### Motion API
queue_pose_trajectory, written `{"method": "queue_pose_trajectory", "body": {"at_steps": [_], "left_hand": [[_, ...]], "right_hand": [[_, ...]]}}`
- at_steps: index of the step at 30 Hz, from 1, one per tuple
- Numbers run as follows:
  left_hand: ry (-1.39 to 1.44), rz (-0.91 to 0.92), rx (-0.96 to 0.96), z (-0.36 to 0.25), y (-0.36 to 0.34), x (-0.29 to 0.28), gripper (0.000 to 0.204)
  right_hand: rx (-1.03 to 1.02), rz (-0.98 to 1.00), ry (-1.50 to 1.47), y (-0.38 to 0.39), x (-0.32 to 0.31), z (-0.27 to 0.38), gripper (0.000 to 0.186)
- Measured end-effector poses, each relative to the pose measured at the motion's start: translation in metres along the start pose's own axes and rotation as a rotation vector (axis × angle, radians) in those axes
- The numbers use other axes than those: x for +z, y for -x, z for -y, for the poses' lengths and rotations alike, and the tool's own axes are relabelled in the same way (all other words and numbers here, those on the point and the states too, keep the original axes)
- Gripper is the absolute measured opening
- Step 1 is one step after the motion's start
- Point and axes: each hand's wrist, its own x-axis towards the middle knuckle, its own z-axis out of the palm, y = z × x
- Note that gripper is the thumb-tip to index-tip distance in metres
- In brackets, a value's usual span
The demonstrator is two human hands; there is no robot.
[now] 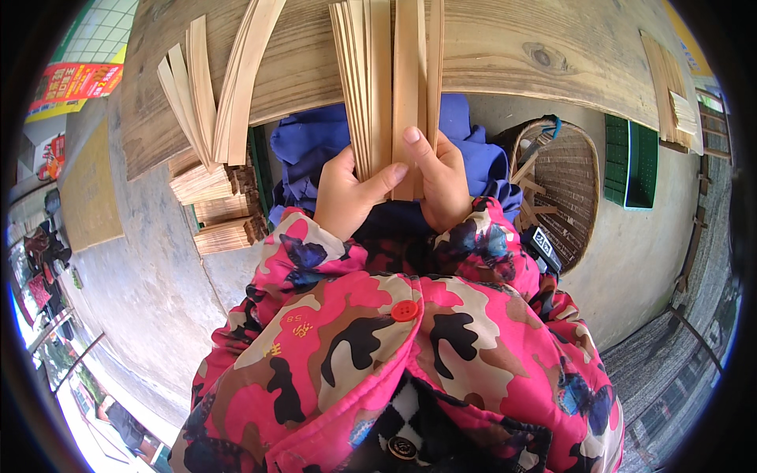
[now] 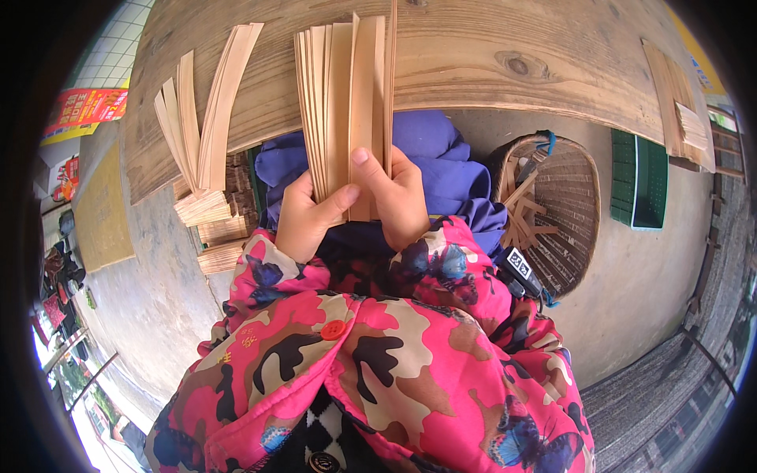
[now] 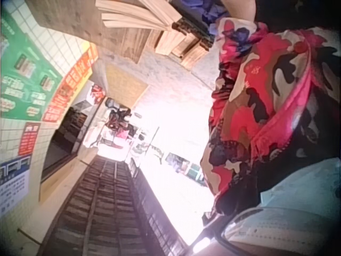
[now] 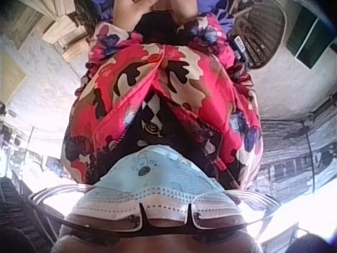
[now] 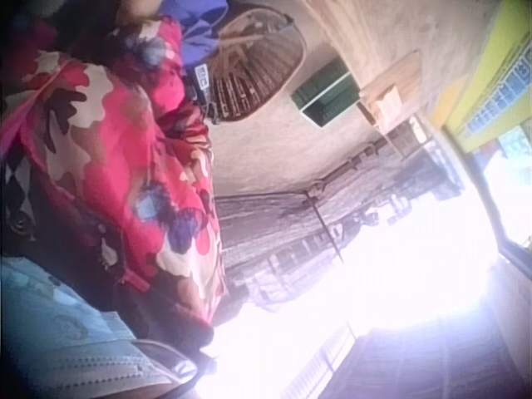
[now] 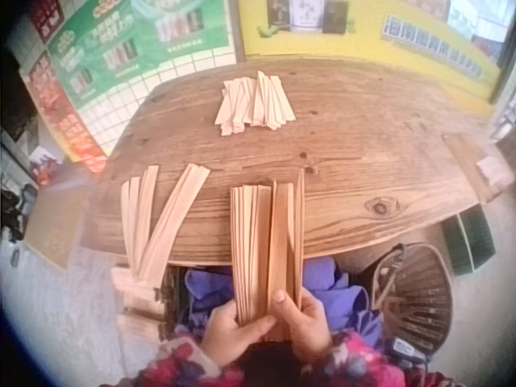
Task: The person repeatedly picks up thin bamboo strips from a wooden table, fans them out, and places them into a woven basket. The person occasionally gathers more strips from the table and continues the sorting process.
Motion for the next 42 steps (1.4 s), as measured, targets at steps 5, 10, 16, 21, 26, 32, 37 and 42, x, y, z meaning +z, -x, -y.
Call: {"method": "queue_pose_trajectory", "body": {"at_steps": [5, 10, 16, 21, 26, 32, 37, 42], "left_hand": [[-0.166, -0.045, 0.109, 0.004, -0.003, -0.004, 0.024], [-0.057, -0.091, 0.157, 0.010, -0.005, -0.003, 0.023], [0.020, -0.109, 0.075, 0.005, -0.003, 0.002, 0.028], [0.161, -0.042, -0.057, -0.002, -0.002, -0.005, 0.042], [0.345, -0.006, -0.096, -0.001, -0.004, -0.009, 0.043], [0.440, -0.008, -0.132, 0.003, -0.004, -0.006, 0.044], [0.471, 0.008, -0.130, 0.003, -0.004, -0.006, 0.046], [0.526, 0.024, -0.140, 0.003, -0.004, -0.007, 0.047]], "right_hand": [[-0.018, -0.007, -0.001, -0.001, -0.001, 0.000, 0.023], [-0.009, 0.029, -0.054, 0.000, 0.000, 0.000, 0.023], [-0.174, -0.116, 0.144, 0.001, 0.000, 0.003, 0.012], [-0.157, -0.177, 0.280, -0.004, -0.009, 0.015, 0.013], [0.000, -0.064, 0.191, -0.003, -0.018, 0.022, 0.028], [0.328, 0.084, -0.098, -0.005, -0.022, 0.024, 0.032], [0.267, 0.143, -0.144, -0.004, -0.020, 0.021, 0.038], [0.264, 0.246, -0.289, -0.005, -0.023, 0.021, 0.039]]}}
